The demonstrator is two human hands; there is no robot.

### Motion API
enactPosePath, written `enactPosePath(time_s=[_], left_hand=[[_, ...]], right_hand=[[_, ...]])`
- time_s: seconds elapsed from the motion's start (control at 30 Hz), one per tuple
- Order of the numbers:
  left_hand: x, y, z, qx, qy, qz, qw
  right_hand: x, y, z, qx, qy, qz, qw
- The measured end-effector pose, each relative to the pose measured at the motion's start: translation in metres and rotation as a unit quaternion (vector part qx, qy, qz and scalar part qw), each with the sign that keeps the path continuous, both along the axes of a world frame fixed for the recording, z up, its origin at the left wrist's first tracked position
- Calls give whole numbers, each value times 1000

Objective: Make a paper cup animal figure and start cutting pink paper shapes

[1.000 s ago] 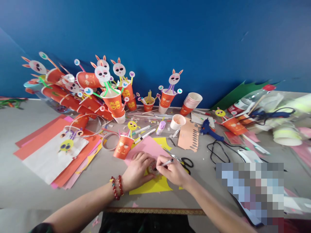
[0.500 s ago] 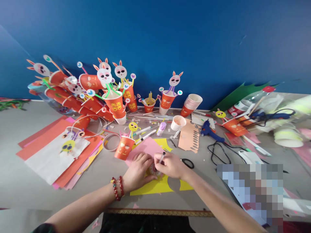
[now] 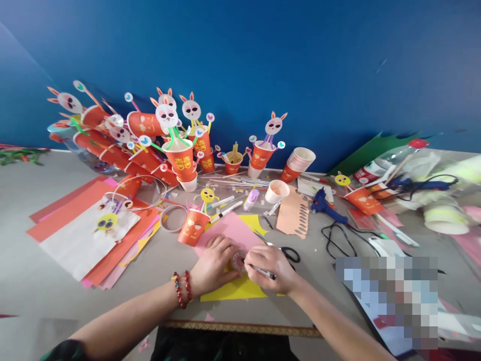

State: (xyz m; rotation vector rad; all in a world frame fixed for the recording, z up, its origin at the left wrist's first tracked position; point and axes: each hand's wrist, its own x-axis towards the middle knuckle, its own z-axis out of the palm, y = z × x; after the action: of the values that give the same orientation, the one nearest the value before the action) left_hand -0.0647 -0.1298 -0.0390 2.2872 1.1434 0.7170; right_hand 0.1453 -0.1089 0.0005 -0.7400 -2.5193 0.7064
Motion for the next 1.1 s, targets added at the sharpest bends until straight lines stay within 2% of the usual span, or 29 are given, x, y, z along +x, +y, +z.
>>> enactPosePath(time_s=[0.23,0.4,0.67,0.9,1.1], left_hand=[[0,0,1,-6,4,6,1000],[1,-1,2,-10,-3,6,1000],[0,-1,-3,-2,0,6,1000],[0,0,-3,6,2,1,1000],[-1,-1,-2,19,-3,-5,1000]], right_hand=[[-1,-3,-9,21,-23,-5,999],[-3,-2,-8,18,-28,-10,999],[-3,2,-6,41,-32,-10,999],[-11,1,6,93,-100,-21,990],[-22,3,5,100,-182,-50,977]])
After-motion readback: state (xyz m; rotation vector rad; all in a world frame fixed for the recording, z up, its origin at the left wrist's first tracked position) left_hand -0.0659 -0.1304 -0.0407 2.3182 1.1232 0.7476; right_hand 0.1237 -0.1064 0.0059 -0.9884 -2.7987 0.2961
